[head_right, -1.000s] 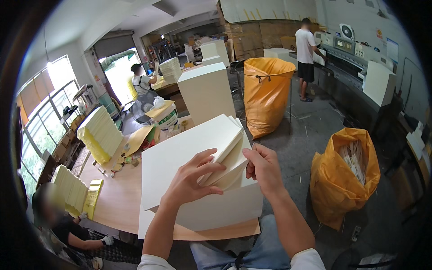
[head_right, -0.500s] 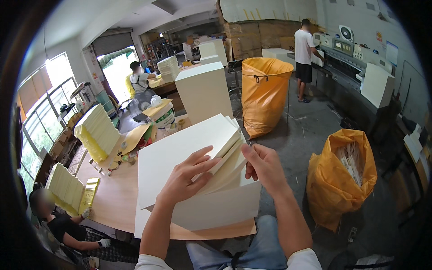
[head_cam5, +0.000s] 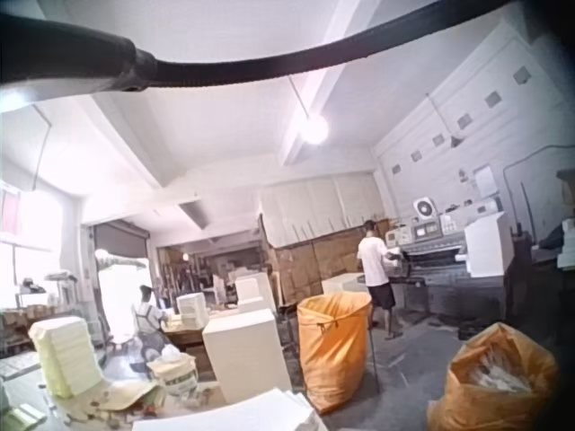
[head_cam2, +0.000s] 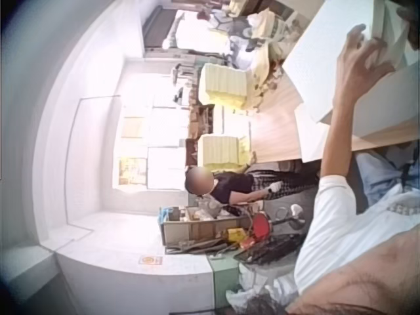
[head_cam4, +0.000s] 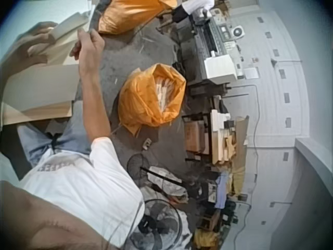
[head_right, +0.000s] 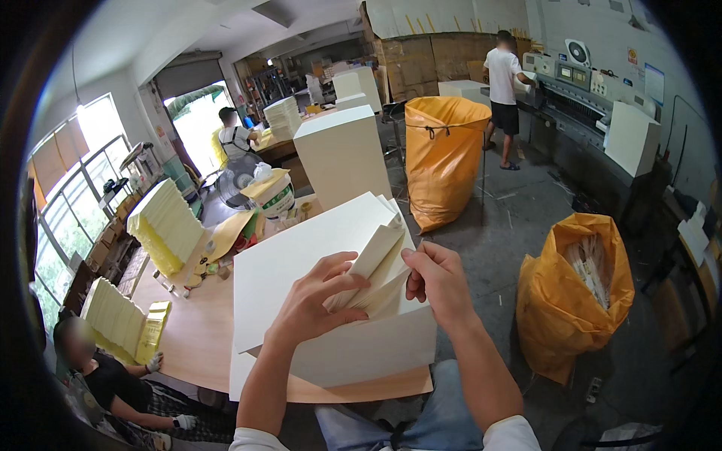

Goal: The person sits on the floor and repeatedly folds white rectangular paper sheets in half by hand. They align the edges, crease the fold, and place the folded sheets into a growing stack on the table. The person occasionally pauses to adjust the stack or pick up a new sheet.

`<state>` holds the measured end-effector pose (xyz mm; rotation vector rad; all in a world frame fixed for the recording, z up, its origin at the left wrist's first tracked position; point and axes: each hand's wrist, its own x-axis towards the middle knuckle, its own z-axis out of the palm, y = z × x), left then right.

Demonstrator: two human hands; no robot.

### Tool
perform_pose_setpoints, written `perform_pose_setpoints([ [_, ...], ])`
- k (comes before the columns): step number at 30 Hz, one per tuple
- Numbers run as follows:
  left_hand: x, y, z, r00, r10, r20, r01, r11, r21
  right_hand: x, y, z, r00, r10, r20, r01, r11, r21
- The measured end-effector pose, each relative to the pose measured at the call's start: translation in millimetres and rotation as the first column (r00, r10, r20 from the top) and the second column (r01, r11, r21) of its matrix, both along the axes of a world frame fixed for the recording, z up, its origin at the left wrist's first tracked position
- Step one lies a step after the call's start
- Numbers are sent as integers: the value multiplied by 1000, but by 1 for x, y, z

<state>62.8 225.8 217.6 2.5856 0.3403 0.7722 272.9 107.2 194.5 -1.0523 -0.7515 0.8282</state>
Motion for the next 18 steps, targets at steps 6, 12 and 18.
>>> perform_pose_setpoints([
  [6,-1,12,-11,998,-45,52,47,999,-28,1,-2,1,999,-1,45,0,1000,15],
  [12,2,0,-3,999,20,28,-19,999,-37,1,-3,-4,993,-47,105,45,999,19],
  [18,-1,8,-9,999,-24,23,23,998,53,-7,3,-1,980,-106,168,104,994,26],
])
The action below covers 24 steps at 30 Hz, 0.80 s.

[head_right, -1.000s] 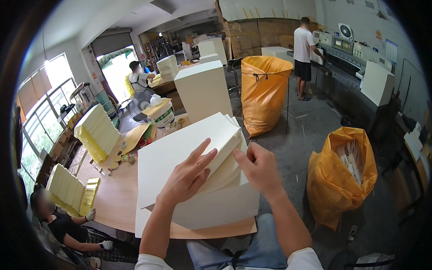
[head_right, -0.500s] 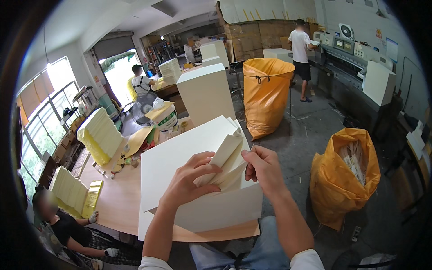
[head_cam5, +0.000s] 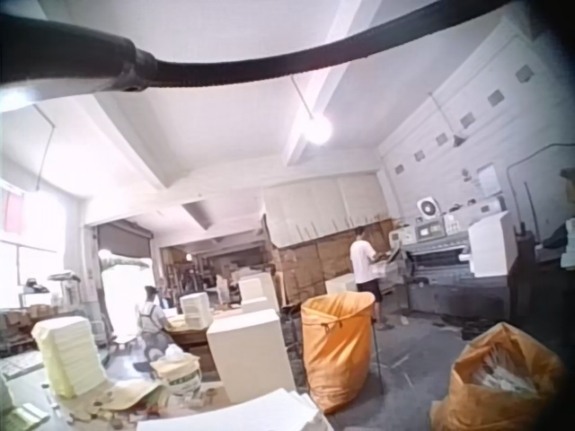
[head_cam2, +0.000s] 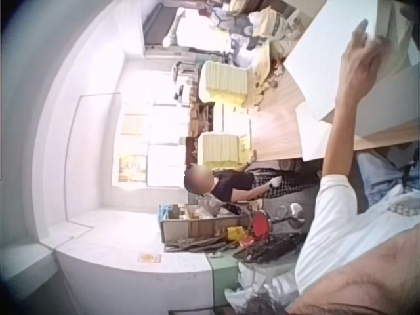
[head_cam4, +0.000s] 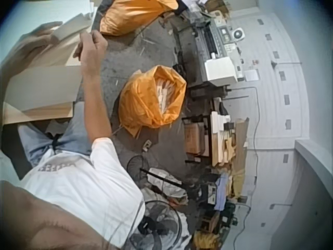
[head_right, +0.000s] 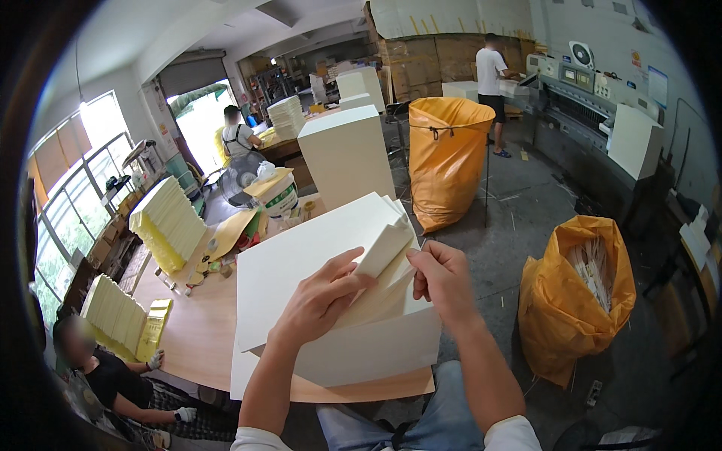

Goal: The person sits on the floor and repeatedly folds white rectangular paper sheets in half by hand. They align the edges, crease the fold, and place the folded sheets into a growing stack on the table. The person occasionally pauses to adjust the stack or pick up a new sheet.

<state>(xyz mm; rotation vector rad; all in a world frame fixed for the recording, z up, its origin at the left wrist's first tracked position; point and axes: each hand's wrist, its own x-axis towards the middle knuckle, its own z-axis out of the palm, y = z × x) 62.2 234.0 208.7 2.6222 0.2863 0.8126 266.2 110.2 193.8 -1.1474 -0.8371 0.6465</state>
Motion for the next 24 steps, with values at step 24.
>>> perform_pose_setpoints([
  [24,0,-12,11,998,21,-57,-19,999,40,4,-1,5,966,113,-233,-104,993,53],
])
